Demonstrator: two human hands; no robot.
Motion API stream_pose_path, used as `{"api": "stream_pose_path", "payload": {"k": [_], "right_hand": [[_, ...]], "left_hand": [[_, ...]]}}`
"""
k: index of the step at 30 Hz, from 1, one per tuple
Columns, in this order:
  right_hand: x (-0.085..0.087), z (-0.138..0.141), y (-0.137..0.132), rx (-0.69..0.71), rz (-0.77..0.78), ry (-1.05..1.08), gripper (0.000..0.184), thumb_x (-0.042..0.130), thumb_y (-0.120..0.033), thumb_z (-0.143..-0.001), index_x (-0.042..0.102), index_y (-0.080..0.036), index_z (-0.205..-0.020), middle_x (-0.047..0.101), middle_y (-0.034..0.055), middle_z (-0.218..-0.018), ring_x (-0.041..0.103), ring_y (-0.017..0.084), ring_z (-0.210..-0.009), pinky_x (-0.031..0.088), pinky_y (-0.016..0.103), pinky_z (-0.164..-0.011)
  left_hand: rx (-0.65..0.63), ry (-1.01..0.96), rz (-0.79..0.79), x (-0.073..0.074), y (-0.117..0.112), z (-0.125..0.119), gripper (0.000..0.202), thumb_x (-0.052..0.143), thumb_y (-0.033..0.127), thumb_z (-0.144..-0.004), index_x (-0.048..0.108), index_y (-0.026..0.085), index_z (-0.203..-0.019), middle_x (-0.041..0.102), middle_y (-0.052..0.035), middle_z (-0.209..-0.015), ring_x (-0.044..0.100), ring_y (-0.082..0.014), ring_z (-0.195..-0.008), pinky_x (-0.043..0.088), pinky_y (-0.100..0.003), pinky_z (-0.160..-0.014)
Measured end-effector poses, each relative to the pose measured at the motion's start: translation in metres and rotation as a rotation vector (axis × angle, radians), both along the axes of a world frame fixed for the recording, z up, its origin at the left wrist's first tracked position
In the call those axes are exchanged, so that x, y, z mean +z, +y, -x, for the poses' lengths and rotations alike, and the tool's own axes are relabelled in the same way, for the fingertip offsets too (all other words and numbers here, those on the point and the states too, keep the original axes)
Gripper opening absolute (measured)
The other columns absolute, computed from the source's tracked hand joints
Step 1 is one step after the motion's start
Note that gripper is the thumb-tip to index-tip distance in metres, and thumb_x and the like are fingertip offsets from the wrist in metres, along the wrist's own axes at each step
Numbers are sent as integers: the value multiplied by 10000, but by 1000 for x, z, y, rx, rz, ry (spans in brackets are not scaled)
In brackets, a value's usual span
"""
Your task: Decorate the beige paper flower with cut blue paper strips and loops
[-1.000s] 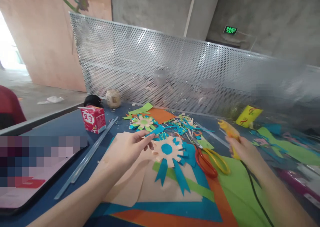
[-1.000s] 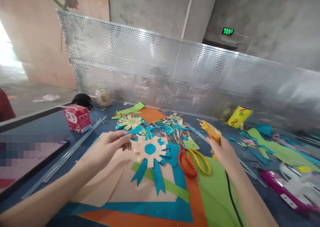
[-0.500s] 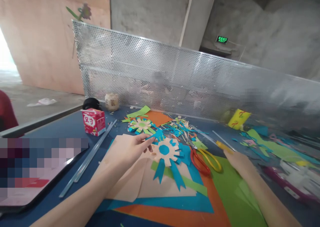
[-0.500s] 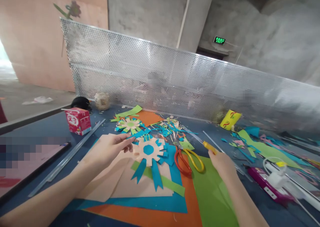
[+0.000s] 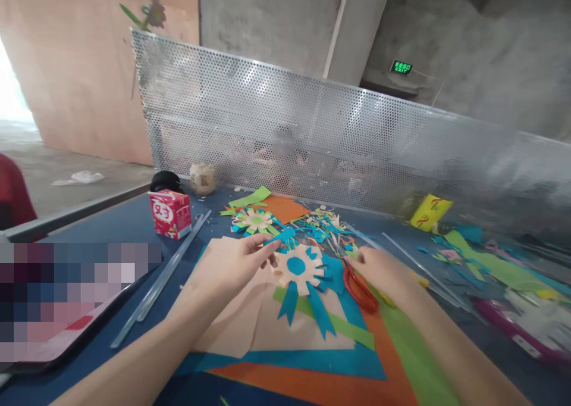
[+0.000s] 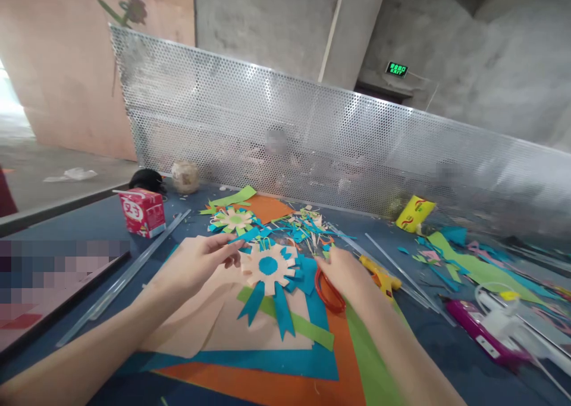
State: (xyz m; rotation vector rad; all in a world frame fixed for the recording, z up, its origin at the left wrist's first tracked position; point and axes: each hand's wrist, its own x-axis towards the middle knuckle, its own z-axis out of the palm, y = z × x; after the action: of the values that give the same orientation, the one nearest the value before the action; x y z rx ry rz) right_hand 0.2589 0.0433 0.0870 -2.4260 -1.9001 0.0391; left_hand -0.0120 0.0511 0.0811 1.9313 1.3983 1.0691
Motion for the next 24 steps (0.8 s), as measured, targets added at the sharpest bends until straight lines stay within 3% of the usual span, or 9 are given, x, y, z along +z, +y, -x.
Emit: {"api": "stream_pose_path", "payload": {"k": [3, 8, 11, 14, 18, 24], "right_hand": [[-7, 32, 10, 134, 2, 28, 215, 460, -361, -766, 579, -183, -789, 645, 88, -848, 595, 203, -792, 386, 260, -630], [-27, 52, 31, 112, 4, 62, 305, 499, -408, -727, 581, -121, -790, 634, 174, -849, 598, 272, -798, 376, 287, -580], [-39, 51, 36, 124, -38, 107, 381, 527, -452, -692, 550, -109, -855, 622, 176, -878, 590, 279, -821, 379, 286, -585], [-47, 47, 39, 137, -89, 168, 385, 580, -401, -656, 505, -121, -910, 619, 136, -870, 588, 251, -798, 382, 276, -591], [-55, 43, 41, 165, -138, 270, 274, 598, -319, -656, 496, -160, -854, 609, 49, -790, 580, 168, -727, 383, 229, -591], [-57, 46, 40, 177, -181, 369, 171, 599, -267, -653, 490, -184, -755, 565, 7, -690, 544, 142, -641, 362, 223, -569]], "left_hand": [[31, -3, 12, -1, 2, -1, 359, 437, 479, -715, 638, 206, -596, 602, -2, -540, 512, -139, -510, 313, -225, -476], [48, -79, 57, 1, 8, -5, 303, 431, 399, -756, 638, 183, -709, 650, -15, -670, 523, -136, -547, 358, -226, -538], [80, 38, 56, 6, 9, -8, 250, 465, 367, -748, 647, 196, -753, 661, -13, -700, 538, -144, -564, 356, -228, -552], [133, 228, 43, 8, 9, -8, 225, 490, 353, -738, 658, 207, -770, 651, -20, -662, 556, -165, -605, 345, -228, -544], [167, 331, -30, -4, 16, -2, 218, 508, 374, -720, 666, 234, -776, 637, -22, -617, 565, -185, -592, 334, -234, -517], [174, 206, -129, -30, 33, 8, 196, 549, 353, -688, 660, 248, -812, 650, -23, -676, 562, -171, -591, 358, -236, -518]]}}
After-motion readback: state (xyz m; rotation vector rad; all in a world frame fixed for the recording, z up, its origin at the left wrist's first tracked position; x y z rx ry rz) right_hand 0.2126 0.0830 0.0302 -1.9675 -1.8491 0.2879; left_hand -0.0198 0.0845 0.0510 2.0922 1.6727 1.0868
